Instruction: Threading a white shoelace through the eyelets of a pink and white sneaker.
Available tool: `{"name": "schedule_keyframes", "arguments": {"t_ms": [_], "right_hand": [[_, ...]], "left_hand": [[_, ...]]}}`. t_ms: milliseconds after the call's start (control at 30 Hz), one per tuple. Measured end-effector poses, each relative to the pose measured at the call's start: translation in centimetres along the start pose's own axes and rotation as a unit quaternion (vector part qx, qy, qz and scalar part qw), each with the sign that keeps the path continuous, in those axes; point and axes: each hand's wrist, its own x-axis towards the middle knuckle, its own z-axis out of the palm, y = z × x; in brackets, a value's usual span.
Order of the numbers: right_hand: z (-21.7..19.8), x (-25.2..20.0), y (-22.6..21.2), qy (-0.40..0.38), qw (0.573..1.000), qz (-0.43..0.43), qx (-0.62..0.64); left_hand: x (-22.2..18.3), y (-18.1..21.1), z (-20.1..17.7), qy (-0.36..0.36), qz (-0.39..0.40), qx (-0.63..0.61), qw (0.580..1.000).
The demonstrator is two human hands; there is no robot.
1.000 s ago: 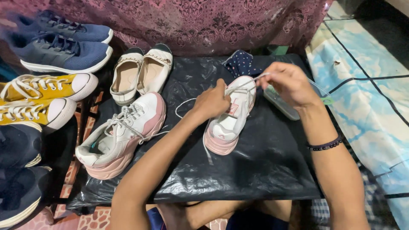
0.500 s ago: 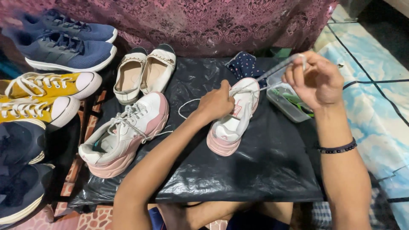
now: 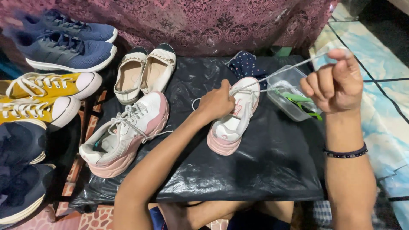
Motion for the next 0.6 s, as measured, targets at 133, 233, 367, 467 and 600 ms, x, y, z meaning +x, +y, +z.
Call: {"name": "schedule_keyframes", "arguments": {"t_ms": [133,233,367,467,600], "right_hand": [[1.0,1.4,-2.9,-0.027,0.999,-0.001,-0.04],[2.4,1.3,-2.7,-0.014,0.998,0.032,-0.051],[2.9,1.7,-3.2,0.073,0.951,0.1,-0.282],[1.0,1.1,-2.2,0.157,0.899,0.161,-0.376],[-1.9,1.2,-0.1,0.223,0.893,0.166,-0.354]], "left_hand": [[-0.1,0.1,-0.3,0.005,0.002,0.0,1.0],[-0.3,0.0,-0.8,-0.022,-0.004,-0.013,1.0],[1.3,-1.5,-1.9,-0.036,0.011,-0.176,0.984],[2.4,-3.1,-2.4,0.026,0.085,-0.244,0.966],[0.9,-3.3,-6.7,0.187,0.14,-0.236,0.943]]}}
